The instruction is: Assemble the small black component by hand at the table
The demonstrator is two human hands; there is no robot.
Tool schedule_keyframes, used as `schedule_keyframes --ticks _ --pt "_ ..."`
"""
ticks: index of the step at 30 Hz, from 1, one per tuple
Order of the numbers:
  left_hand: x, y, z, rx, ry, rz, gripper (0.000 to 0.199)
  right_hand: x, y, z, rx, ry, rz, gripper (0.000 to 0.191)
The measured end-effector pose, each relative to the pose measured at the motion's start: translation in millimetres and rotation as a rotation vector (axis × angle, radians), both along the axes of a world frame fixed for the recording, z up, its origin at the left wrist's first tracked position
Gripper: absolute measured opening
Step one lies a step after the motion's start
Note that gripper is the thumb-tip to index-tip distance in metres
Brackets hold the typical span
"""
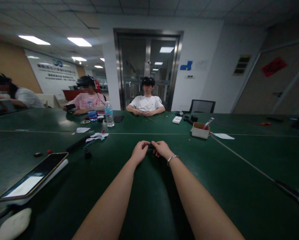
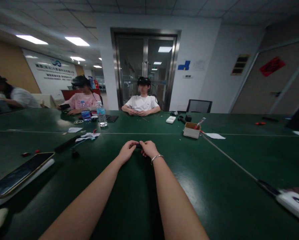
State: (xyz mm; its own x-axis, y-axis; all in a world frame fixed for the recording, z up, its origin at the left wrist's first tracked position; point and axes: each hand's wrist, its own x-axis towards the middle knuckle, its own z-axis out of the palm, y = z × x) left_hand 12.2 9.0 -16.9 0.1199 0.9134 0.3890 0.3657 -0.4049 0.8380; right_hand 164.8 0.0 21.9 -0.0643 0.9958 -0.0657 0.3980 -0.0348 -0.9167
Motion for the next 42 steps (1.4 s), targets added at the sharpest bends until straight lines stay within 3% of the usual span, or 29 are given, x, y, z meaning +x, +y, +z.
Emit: schedule_keyframes --ticks 4,11,17,24,32,35,42 --pt "0 0 0.7 0.002 -0.013 0.005 0.023 -5 -1 -10.5 0.149 0.008 -0.086 0.035" --pt "0 -2 3.7 -0.059 -0.042 0.011 0.023 -2 -1 -16.8 0.189 0.151 -0.020 0.021" --pt "0 -5 4.9 -0.125 -0.044 0.050 0.025 1 3 -19.8 0.366 0.017 -0.022 0.027" --pt "7 -1 10.2 -0.250 0.006 0.098 0.028 2 6 -24.3 0.354 0.009 -0.009 0.031" --pt "6 9 21.7 -0.461 0.070 0.057 0.038 3 11 -28.8 0.340 0.004 -0.003 0.030" --pt "5 6 16.7 -0.371 0.074 0.094 0.046 3 10 -27.2 0.335 0.006 -0.016 0.029" --pt "1 -1 12.3 -0.277 -0.053 0.048 0.035 4 9 -25.6 0.321 0.014 -0.015 0.031"
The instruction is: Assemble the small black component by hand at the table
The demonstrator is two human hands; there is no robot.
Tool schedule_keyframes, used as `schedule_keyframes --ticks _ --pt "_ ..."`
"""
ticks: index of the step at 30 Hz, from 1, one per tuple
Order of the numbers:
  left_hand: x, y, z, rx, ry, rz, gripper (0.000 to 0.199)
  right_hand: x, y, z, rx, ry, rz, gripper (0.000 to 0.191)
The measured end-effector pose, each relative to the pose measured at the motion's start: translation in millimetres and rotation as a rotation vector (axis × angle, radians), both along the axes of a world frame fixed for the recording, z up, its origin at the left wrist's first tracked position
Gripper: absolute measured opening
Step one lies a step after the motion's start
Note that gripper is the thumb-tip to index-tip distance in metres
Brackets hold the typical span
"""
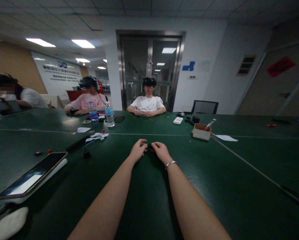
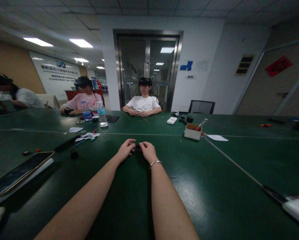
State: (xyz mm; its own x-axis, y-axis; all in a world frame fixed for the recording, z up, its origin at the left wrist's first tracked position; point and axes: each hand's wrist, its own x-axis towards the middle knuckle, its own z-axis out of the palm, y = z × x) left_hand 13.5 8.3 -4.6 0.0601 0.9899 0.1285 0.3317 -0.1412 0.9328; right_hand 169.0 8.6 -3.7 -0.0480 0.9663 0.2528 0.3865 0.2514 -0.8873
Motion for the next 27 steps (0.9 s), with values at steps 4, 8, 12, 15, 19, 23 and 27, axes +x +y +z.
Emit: schedule_keyframes --ticks 4,8,12,15,19,23,27 --pt "0.0 -1.4 0.9 0.031 0.011 -0.032 0.032 0.7 -0.4 1.0 -0.023 0.013 0.013 0.031" --pt "0.6 -0.4 -0.6 0.041 0.035 -0.028 0.033 1.1 1.8 0.0 -0.036 0.004 0.019 0.030" --pt "0.7 1.6 -1.9 0.049 0.039 -0.016 0.034 1.6 4.5 -2.0 -0.035 0.056 0.020 0.029" --pt "0.2 2.1 -2.3 0.064 0.019 -0.012 0.033 2.0 5.1 -2.5 -0.041 0.093 0.023 0.028" --pt "-0.6 2.2 -2.9 0.068 -0.001 -0.030 0.033 2.6 4.8 -2.9 -0.038 0.091 0.019 0.027" --pt "-0.4 3.0 -3.5 0.040 0.012 -0.031 0.031 3.0 4.3 -3.7 -0.027 0.083 0.025 0.028" --pt "-0.2 2.8 -2.3 0.035 0.028 -0.026 0.032 3.4 4.7 -4.2 -0.026 0.080 0.035 0.029"
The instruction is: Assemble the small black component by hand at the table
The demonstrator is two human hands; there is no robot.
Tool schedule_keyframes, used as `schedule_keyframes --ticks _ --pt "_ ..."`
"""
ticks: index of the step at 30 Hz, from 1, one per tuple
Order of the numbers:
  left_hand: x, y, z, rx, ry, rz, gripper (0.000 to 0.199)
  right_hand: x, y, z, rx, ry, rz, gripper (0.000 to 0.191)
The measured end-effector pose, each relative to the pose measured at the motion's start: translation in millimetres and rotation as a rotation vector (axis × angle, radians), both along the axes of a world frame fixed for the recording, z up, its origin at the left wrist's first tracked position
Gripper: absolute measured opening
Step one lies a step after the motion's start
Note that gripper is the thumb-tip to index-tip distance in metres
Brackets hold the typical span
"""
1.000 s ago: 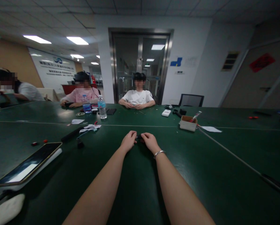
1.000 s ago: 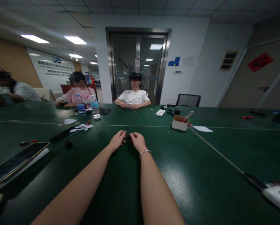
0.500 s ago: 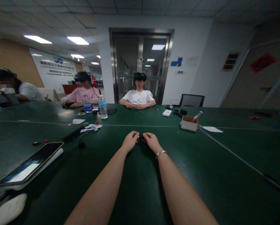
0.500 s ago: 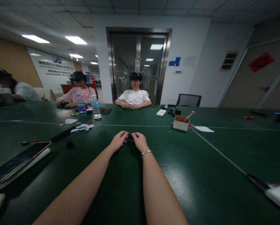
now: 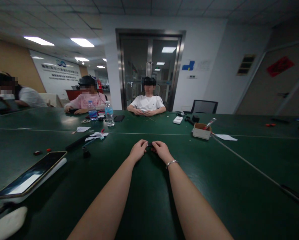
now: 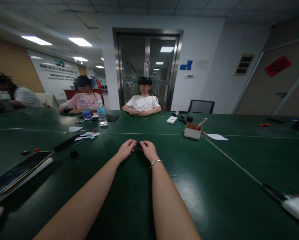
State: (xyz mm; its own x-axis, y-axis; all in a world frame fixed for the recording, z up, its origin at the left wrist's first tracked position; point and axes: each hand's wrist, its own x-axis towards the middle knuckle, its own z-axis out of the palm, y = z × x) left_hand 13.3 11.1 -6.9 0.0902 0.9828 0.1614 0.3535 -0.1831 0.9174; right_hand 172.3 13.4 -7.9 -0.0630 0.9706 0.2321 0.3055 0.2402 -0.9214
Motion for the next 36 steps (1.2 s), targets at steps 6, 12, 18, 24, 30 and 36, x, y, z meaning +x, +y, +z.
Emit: schedule_keyframes --ticks 6,12,18,24,30,36 --pt "-0.3 -4.1 4.4 0.006 -0.048 0.009 0.035 -0.4 0.6 0.1 -0.027 0.011 -0.007 0.027" --pt "-0.5 -2.3 2.3 0.000 -0.037 0.007 0.030 -0.7 0.0 0.1 -0.026 0.001 -0.010 0.028" --pt "-0.3 1.7 -0.4 -0.010 -0.009 0.012 0.030 -2.0 -1.4 2.8 -0.010 0.007 -0.021 0.025" --pt "0.0 -2.6 4.0 -0.004 -0.065 0.020 0.032 -0.9 0.1 0.6 -0.035 0.049 -0.018 0.025" --pt "-0.5 -2.8 4.6 -0.008 -0.060 0.014 0.027 -0.2 0.4 0.5 -0.029 0.035 -0.010 0.026" --pt "-1.5 0.5 1.6 0.002 -0.078 -0.002 0.027 -1.1 -1.0 2.4 -0.027 0.019 0.020 0.024"
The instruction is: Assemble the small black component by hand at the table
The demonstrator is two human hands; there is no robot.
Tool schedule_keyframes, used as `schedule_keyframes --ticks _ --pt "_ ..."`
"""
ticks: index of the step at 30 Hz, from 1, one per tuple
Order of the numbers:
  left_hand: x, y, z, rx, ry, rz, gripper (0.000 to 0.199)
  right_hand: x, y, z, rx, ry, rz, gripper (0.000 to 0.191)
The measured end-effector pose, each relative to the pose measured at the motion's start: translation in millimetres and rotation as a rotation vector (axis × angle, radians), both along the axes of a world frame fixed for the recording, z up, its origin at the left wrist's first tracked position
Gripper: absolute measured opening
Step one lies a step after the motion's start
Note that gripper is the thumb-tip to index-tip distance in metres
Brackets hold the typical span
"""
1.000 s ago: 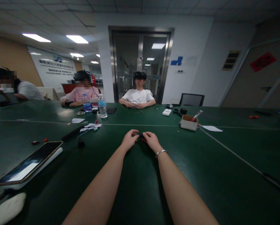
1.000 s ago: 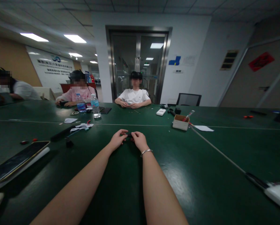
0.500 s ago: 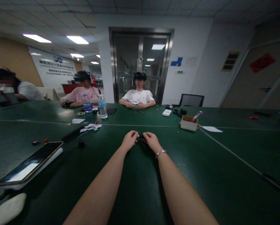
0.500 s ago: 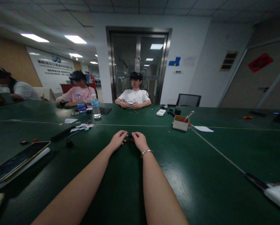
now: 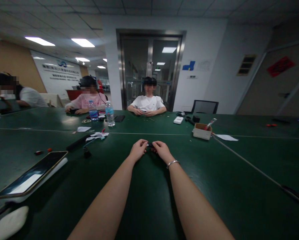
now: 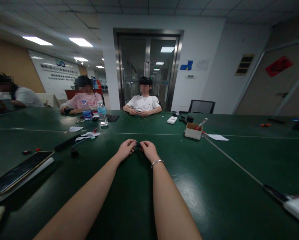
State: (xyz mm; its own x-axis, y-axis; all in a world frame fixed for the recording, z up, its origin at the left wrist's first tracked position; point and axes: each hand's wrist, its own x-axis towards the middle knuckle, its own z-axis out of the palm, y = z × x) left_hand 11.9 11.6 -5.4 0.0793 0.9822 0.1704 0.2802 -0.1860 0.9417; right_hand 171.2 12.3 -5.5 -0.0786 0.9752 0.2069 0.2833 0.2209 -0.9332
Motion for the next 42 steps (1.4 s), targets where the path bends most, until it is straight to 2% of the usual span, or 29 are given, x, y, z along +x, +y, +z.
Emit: schedule_keyframes --ticks 9,14,22,31,42 --pt "2.6 -6.9 7.6 -0.013 0.038 0.095 0.029 0.2 2.5 -1.8 -0.018 0.026 -0.027 0.025" --pt "2.2 -9.1 7.3 0.023 -0.032 0.032 0.038 -1.4 -2.1 3.1 -0.028 0.060 -0.031 0.022" --pt "1.0 -3.0 1.2 0.018 0.007 0.011 0.028 -1.0 -2.0 2.7 -0.001 0.030 -0.014 0.022" --pt "2.3 -7.0 5.5 0.039 -0.023 0.035 0.031 -0.6 -0.4 0.9 -0.012 0.077 -0.037 0.022" --pt "0.8 -0.5 -0.8 0.036 -0.021 0.040 0.025 -2.0 -1.5 2.8 -0.021 0.089 -0.010 0.019"
